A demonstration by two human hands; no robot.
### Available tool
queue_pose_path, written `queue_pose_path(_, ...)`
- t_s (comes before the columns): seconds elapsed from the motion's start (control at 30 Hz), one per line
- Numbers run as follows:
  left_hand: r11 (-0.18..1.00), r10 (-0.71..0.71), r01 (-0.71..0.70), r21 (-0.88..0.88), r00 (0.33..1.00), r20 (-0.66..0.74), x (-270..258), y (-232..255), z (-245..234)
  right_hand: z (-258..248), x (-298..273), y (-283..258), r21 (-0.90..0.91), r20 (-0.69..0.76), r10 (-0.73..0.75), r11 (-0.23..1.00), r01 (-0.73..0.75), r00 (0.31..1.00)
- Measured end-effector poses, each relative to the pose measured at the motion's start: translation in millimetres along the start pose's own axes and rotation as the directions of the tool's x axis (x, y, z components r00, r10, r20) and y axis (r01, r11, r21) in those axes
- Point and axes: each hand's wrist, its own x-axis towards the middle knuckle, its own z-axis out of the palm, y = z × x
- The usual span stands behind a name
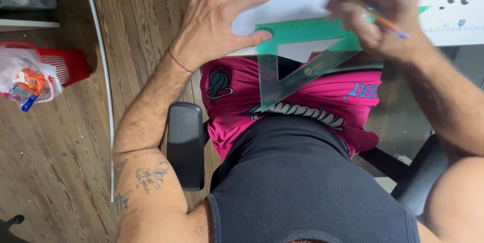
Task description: Marking measurements on a white sheet using a triangle ruler and pencil
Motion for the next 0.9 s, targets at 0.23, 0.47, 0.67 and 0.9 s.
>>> queue_pose_path(0.23,0.999,-0.032,0.032,-0.026,0.999,0.005,1,1,1,35,21,13,0.331,0.112,0.114,0.932,-0.145,0.987)
queue_pose_path(0.47,1.000,-0.026,0.026,-0.005,1.000,-0.004,2,2,2,40,15,40,0.515,0.096,0.295,0.803,-0.301,0.951)
queue_pose_path(0.67,0.999,-0.035,0.035,0.003,0.999,0.003,2,2,1,39,7,61,0.593,-0.010,0.427,0.730,-0.339,0.904)
queue_pose_path(0.9,1.000,-0.024,0.024,0.016,1.000,0.002,3,1,2,34,12,32,0.244,0.110,0.172,0.950,-0.194,0.979)
